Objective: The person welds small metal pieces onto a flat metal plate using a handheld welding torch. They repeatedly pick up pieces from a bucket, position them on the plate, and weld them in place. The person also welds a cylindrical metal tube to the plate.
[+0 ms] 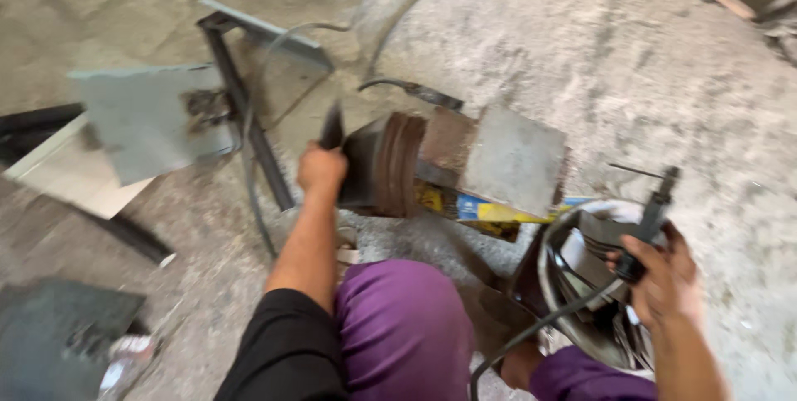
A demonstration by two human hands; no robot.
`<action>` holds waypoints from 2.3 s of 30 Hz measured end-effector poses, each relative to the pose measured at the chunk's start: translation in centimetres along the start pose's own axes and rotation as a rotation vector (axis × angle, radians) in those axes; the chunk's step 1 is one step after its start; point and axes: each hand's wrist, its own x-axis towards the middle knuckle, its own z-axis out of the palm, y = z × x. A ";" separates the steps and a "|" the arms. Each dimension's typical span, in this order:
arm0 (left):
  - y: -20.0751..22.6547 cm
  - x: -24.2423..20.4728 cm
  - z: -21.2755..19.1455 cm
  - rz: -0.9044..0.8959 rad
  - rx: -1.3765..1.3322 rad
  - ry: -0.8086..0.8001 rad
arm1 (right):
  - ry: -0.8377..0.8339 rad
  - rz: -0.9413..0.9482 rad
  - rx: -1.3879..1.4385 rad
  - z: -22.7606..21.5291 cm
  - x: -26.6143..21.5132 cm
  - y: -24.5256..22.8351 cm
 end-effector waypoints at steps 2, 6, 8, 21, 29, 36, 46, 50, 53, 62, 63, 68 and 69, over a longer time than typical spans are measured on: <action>-1.4 1.9 0.2 -0.020 0.030 -0.041 | -0.005 -0.025 -0.001 0.5 -0.3 -0.5; -4.7 3.2 0.1 0.123 0.069 0.042 | 0.039 -0.021 0.028 1.4 -0.8 -2.1; -6.1 2.4 -1.1 0.241 0.044 0.164 | 0.036 -0.059 0.078 1.6 -1.3 -3.0; 14.8 -14.3 -23.7 1.113 0.319 -0.039 | 0.192 -0.060 0.338 -0.8 -2.9 -8.4; 24.6 -24.7 -8.2 1.431 0.802 -0.338 | 0.230 -0.094 0.396 -3.4 -3.4 -9.9; 14.6 -22.5 3.4 1.479 0.492 -0.263 | 0.243 -0.080 0.449 -6.2 -4.4 -9.6; 13.9 -20.8 5.7 1.528 0.393 -0.207 | 0.162 -0.115 0.453 -6.7 -3.9 -9.6; 15.5 -19.3 1.9 1.567 0.229 -0.007 | 0.160 -0.070 0.498 -5.3 -3.5 -10.1; 16.1 -18.3 -2.3 1.376 -0.212 0.051 | 0.122 -0.056 0.494 -4.1 -3.2 -10.2; 12.6 -12.0 -12.6 0.677 -0.448 0.290 | 0.034 -0.056 0.419 -0.5 -2.7 -9.7; 11.8 -10.9 -12.7 0.578 -0.439 0.231 | 0.046 -0.048 0.398 -0.2 -2.6 -9.8; 6.9 -5.3 -10.0 0.289 -0.228 0.149 | 0.088 -0.016 0.364 1.4 -2.7 -10.0; 5.9 -4.4 -8.8 0.315 -0.210 0.173 | 0.098 -0.006 0.329 1.8 -2.6 -10.1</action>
